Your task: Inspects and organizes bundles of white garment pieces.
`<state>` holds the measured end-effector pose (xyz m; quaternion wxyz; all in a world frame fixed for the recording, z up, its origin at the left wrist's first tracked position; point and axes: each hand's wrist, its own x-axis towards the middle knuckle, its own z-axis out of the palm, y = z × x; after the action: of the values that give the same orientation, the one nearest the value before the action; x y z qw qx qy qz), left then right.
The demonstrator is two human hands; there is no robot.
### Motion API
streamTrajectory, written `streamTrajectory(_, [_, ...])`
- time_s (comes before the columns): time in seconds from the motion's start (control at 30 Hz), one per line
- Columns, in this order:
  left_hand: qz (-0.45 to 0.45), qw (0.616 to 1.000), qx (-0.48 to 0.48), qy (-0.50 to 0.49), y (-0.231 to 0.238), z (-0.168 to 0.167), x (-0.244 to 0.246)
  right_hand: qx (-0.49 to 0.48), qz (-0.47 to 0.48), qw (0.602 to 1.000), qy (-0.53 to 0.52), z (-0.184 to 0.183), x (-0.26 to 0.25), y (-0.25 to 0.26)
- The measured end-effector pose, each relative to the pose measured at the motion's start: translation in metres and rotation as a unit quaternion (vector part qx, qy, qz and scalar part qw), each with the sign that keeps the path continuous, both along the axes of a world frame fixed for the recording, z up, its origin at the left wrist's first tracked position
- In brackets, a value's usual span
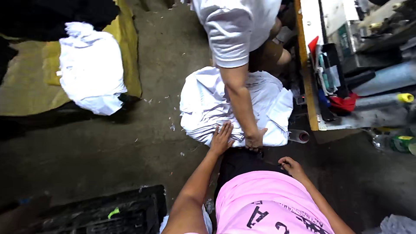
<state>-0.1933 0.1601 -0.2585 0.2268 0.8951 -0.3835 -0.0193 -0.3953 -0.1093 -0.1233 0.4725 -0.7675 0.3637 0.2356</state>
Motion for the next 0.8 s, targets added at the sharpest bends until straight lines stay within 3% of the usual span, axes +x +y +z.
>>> streamTrajectory(0.13, [0.09, 0.996, -0.011, -0.008, 0.004, 0.026, 0.047, 0.013, -0.017, 0.999, 0.024, 0.002, 0.001, 0.002])
streamTrajectory(0.23, [0.092, 0.995, -0.039, -0.027, 0.013, 0.034, 0.08, 0.016, -0.034, 0.999, 0.026, 0.001, -0.003, 0.004])
streamTrajectory(0.33, [0.212, 0.968, -0.105, 0.083, 0.031, 0.051, 0.091, 0.02, -0.055, 0.998, 0.022, 0.0, -0.007, 0.005])
streamTrajectory(0.37, [0.296, 0.933, -0.146, 0.144, 0.037, 0.057, 0.09, 0.023, -0.062, 0.998, 0.023, 0.001, -0.009, 0.005])
streamTrajectory(0.43, [0.459, 0.817, -0.186, 0.296, 0.057, 0.066, 0.083, 0.022, -0.075, 0.997, 0.024, -0.001, -0.015, 0.006])
streamTrajectory(0.47, [0.526, 0.76, -0.187, 0.333, 0.066, 0.065, 0.084, 0.023, -0.079, 0.996, 0.024, -0.003, -0.019, 0.006])
streamTrajectory(0.5, [0.591, 0.687, -0.262, 0.332, 0.071, 0.058, 0.089, 0.024, -0.083, 0.996, 0.023, -0.005, -0.021, 0.005])
streamTrajectory(0.57, [0.62, 0.504, -0.479, 0.362, 0.085, 0.041, 0.099, 0.028, -0.095, 0.995, 0.018, -0.008, -0.025, 0.006])
streamTrajectory(0.6, [0.621, 0.432, -0.53, 0.384, 0.092, 0.036, 0.1, 0.031, -0.1, 0.994, 0.016, -0.008, -0.026, 0.006])
streamTrajectory(0.63, [0.626, 0.394, -0.537, 0.406, 0.094, 0.035, 0.101, 0.033, -0.103, 0.994, 0.013, -0.008, -0.028, 0.006])
streamTrajectory(0.67, [0.63, 0.394, -0.519, 0.421, 0.095, 0.035, 0.102, 0.034, -0.106, 0.994, 0.01, -0.009, -0.029, 0.005])
streamTrajectory(0.8, [0.64, 0.51, -0.419, 0.393, 0.103, 0.033, 0.095, 0.037, -0.12, 0.992, 0.008, -0.01, -0.033, 0.005])
